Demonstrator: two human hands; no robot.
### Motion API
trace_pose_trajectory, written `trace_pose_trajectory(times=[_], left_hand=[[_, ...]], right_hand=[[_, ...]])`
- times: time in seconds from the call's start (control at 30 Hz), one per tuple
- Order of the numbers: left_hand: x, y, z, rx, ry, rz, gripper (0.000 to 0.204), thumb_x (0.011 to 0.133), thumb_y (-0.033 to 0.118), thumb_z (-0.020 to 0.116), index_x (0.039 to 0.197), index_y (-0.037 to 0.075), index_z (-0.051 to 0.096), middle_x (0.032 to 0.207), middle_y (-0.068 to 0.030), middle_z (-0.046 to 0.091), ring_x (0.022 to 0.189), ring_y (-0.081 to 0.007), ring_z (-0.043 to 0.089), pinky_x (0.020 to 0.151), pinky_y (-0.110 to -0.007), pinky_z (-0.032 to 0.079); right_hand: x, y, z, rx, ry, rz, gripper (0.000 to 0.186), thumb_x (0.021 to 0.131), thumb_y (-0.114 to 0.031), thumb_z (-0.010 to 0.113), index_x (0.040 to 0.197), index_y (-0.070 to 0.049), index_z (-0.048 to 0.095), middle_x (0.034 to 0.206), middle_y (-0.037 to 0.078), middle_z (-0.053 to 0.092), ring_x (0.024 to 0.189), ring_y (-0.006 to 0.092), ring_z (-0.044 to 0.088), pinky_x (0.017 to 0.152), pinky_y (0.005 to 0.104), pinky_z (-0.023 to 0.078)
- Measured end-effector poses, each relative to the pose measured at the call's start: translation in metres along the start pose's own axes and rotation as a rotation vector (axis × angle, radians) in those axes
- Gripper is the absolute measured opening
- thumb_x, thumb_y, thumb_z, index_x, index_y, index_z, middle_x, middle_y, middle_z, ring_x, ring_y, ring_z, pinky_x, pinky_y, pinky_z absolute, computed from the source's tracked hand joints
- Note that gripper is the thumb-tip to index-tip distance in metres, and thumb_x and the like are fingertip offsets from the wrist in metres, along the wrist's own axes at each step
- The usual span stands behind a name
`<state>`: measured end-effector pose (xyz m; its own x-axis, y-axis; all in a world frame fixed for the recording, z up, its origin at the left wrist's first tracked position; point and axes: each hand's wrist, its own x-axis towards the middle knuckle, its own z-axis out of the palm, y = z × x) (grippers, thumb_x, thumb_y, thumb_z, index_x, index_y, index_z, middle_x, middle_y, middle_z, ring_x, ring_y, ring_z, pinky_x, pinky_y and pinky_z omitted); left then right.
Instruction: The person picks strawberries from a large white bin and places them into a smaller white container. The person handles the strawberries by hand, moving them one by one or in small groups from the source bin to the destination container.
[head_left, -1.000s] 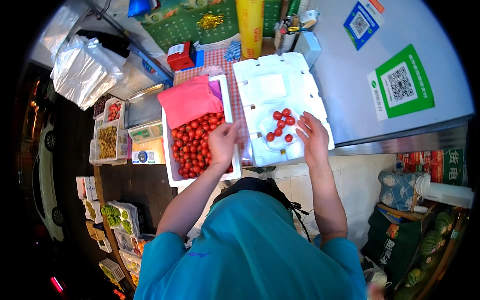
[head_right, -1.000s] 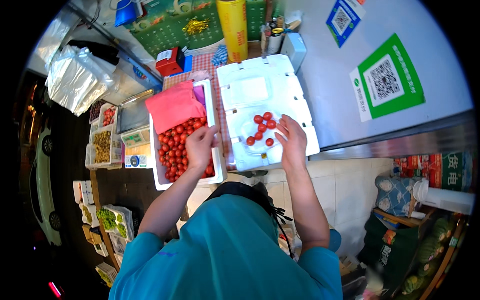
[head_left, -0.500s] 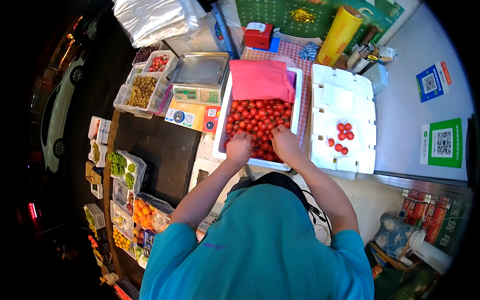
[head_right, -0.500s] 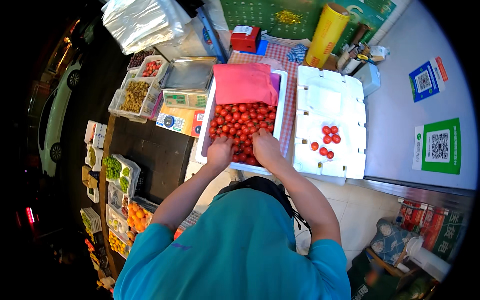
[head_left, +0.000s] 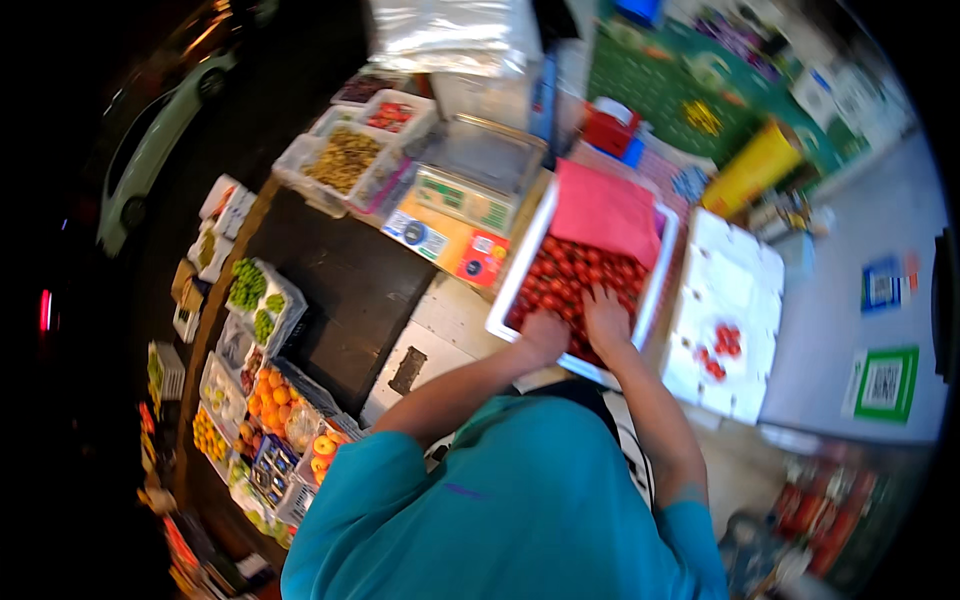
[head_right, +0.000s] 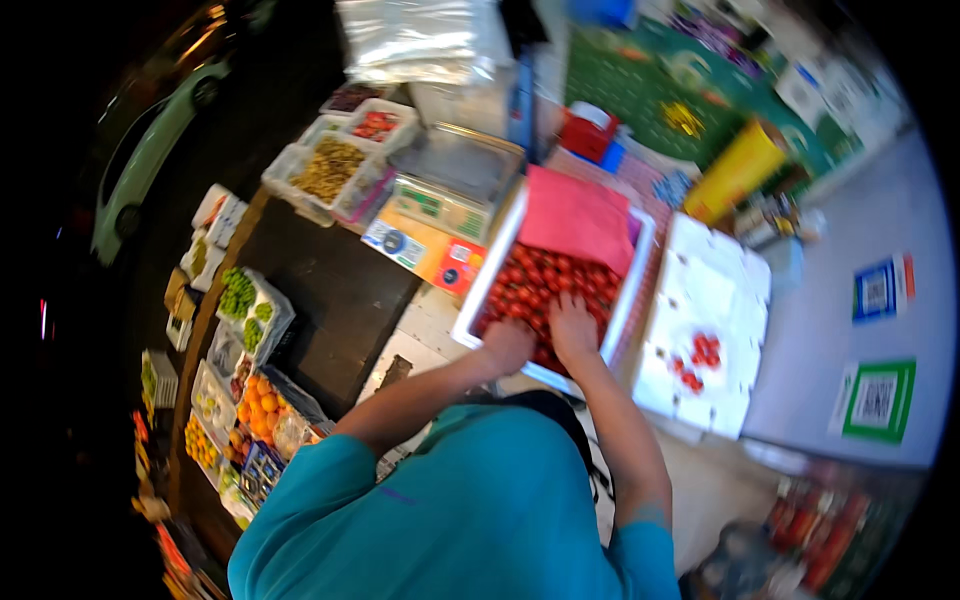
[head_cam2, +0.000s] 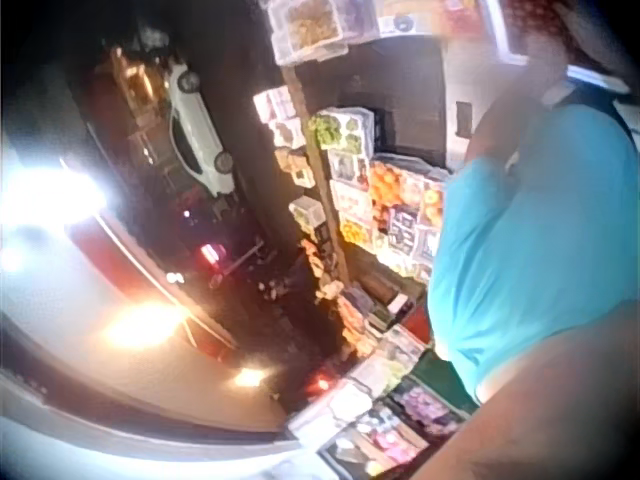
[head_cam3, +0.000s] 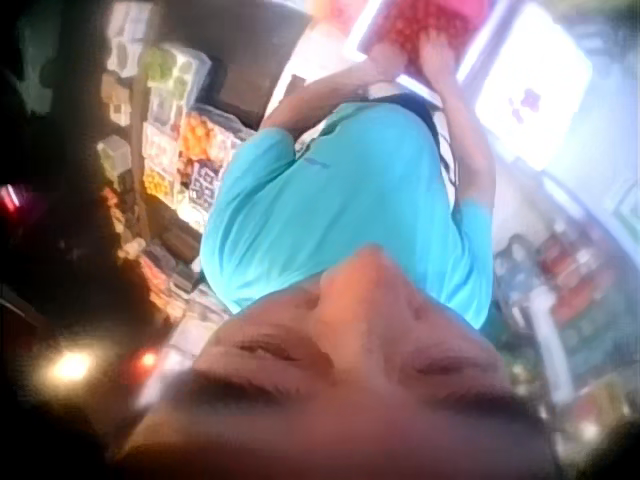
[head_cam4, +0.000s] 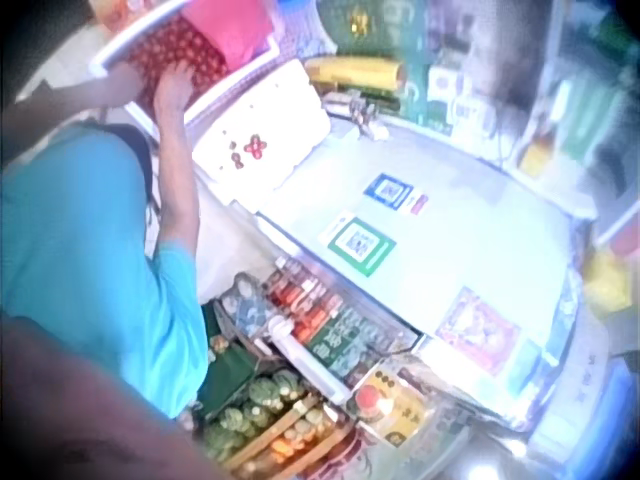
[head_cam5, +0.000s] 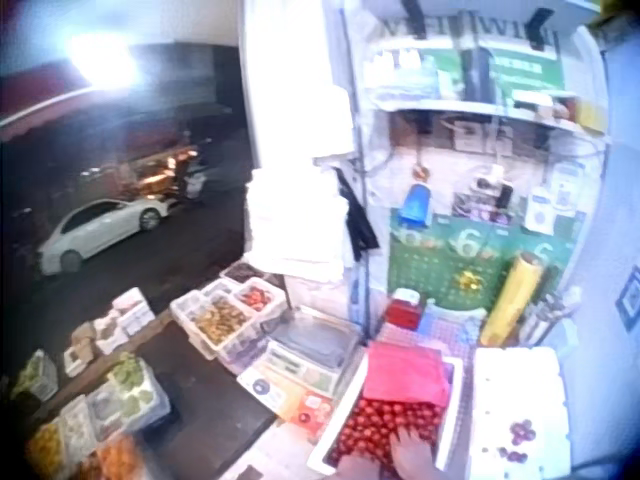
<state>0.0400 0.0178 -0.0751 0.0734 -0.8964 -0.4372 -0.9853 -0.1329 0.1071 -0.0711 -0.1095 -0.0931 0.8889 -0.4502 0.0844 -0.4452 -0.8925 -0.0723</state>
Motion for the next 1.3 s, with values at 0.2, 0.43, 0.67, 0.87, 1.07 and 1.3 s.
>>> trace_pose_trajectory(times=[0.2, 0.43, 0.67, 0.87, 1.07, 1.3], left_hand=[[0.002, -0.026, 0.007, -0.264, -0.008, 0.045, 0.03, 0.09, 0.021, 0.059, 0.109, 0.006, 0.078, 0.117, -0.0177, 0.071, 0.114, -0.0324, 0.065, 0.09, -0.045, 0.057], [0.003, -0.044, 0.021, -0.43, 0.054, 0.103, 0.037, 0.091, 0.042, 0.069, 0.103, 0.009, 0.078, 0.108, -0.0133, 0.075, 0.101, -0.0305, 0.072, 0.084, -0.046, 0.056], [-0.01, -0.063, 0.018, -0.914, 0.401, 0.213, 0.03, 0.085, 0.013, 0.065, 0.113, 0.002, 0.066, 0.1, -0.0224, 0.07, 0.095, -0.04, 0.069, 0.083, -0.05, 0.055], [-0.03, -0.054, -0.002, -1.034, 0.541, 0.157, 0.039, 0.087, 0.007, 0.064, 0.126, 0.005, 0.059, 0.104, -0.0209, 0.069, 0.095, -0.0393, 0.069, 0.082, -0.048, 0.055], [-0.036, -0.042, 0.004, -1.061, 0.608, 0.079, 0.046, 0.09, 0.013, 0.069, 0.134, 0.004, 0.061, 0.123, -0.0217, 0.068, 0.106, -0.0375, 0.068, 0.092, -0.043, 0.054], [-0.005, -0.04, 0.033, -1.623, 0.552, -0.101, 0.024, 0.092, 0.01, 0.064, 0.115, 0.005, 0.068, 0.088, -0.0078, 0.067, 0.074, -0.0138, 0.065, 0.066, -0.031, 0.056]], right_hand=[[0.036, 0.002, 0.001, -0.161, -0.157, -0.103, 0.013, 0.085, -0.007, 0.062, 0.097, -0.006, 0.067, 0.104, 0.013, 0.066, 0.096, 0.0326, 0.068, 0.075, 0.0412, 0.06], [0.025, 0.017, 0.005, 1.28, -0.03, 0.752, 0.013, 0.093, -0.018, 0.061, 0.093, -0.006, 0.066, 0.069, 0.004, 0.059, 0.052, 0.0143, 0.055, 0.041, 0.0283, 0.046], [-0.015, -0.048, -0.043, 1.433, -0.381, 0.896, 0.032, 0.104, -0.036, 0.056, 0.088, -0.01, 0.062, 0.067, 0.002, 0.056, 0.052, 0.0143, 0.051, 0.041, 0.0276, 0.036], [-0.011, -0.068, -0.018, 1.89, -0.12, 0.947, 0.024, 0.104, -0.028, 0.059, 0.089, -0.01, 0.064, 0.072, -0.001, 0.057, 0.061, 0.012, 0.05, 0.052, 0.027, 0.038], [-0.009, -0.075, -0.019, 1.861, 0.086, 1.022, 0.018, 0.102, -0.022, 0.06, 0.093, -0.008, 0.068, 0.076, 0.0, 0.059, 0.065, 0.0126, 0.051, 0.057, 0.0296, 0.044], [-0.019, -0.013, 0.008, 0.851, 0.454, 0.518, 0.036, 0.095, -0.011, 0.065, 0.129, -0.003, 0.066, 0.087, 0.013, 0.073, 0.068, 0.0228, 0.068, 0.068, 0.0375, 0.056]])
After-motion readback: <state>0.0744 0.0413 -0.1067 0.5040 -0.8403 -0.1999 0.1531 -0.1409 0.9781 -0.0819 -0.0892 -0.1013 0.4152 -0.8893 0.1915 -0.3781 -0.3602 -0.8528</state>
